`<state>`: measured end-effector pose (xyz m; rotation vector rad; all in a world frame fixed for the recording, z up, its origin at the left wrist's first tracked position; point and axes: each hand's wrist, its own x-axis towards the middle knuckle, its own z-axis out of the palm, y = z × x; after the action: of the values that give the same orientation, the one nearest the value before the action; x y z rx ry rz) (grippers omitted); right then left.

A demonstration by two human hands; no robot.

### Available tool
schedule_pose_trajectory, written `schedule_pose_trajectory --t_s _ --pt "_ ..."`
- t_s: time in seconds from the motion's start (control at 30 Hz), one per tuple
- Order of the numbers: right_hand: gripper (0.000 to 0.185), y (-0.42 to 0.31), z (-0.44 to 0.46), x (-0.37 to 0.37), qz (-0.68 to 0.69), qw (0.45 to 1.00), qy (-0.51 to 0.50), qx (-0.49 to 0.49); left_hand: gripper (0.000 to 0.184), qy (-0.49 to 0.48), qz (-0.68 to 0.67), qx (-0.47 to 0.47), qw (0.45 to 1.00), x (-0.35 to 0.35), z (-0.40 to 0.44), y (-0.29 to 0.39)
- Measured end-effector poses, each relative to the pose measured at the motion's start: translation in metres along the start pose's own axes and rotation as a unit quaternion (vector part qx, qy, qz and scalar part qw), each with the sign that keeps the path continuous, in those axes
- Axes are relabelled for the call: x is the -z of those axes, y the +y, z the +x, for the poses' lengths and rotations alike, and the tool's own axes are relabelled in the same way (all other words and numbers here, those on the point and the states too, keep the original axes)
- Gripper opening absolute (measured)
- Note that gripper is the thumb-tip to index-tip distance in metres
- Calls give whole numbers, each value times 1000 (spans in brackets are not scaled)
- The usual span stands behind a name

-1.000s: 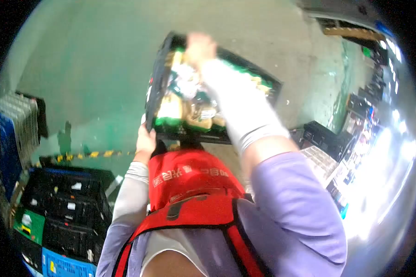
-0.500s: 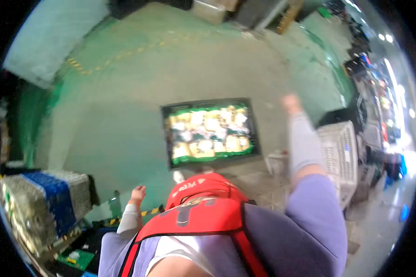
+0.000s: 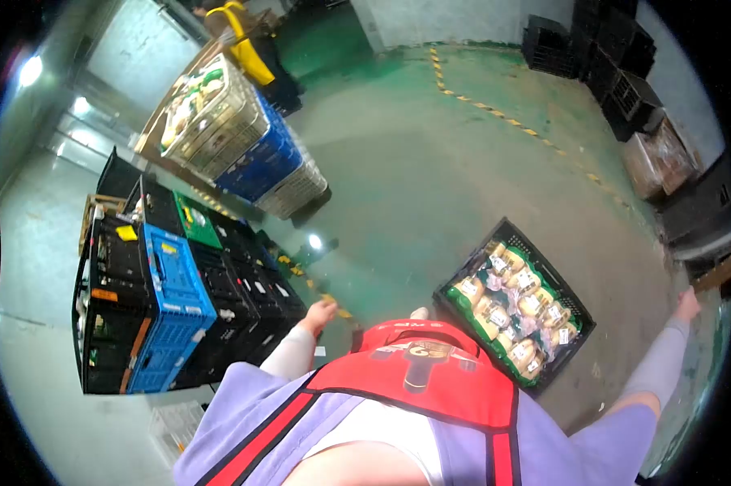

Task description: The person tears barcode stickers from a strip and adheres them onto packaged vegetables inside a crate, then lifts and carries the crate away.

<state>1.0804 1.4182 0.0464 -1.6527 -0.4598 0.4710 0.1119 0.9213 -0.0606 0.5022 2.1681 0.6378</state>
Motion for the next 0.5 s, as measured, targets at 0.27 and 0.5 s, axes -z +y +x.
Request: schedule_pose_trajectory --t_s 0.27,0.5 --pt "25 57 -53 -143 -233 921 -312 -9 43 10 -77 283 956 -47 -168 -176" --pt "15 241 -316 -179 -428 717 -549 45 42 45 -208 206 955 -87 -223 -125"
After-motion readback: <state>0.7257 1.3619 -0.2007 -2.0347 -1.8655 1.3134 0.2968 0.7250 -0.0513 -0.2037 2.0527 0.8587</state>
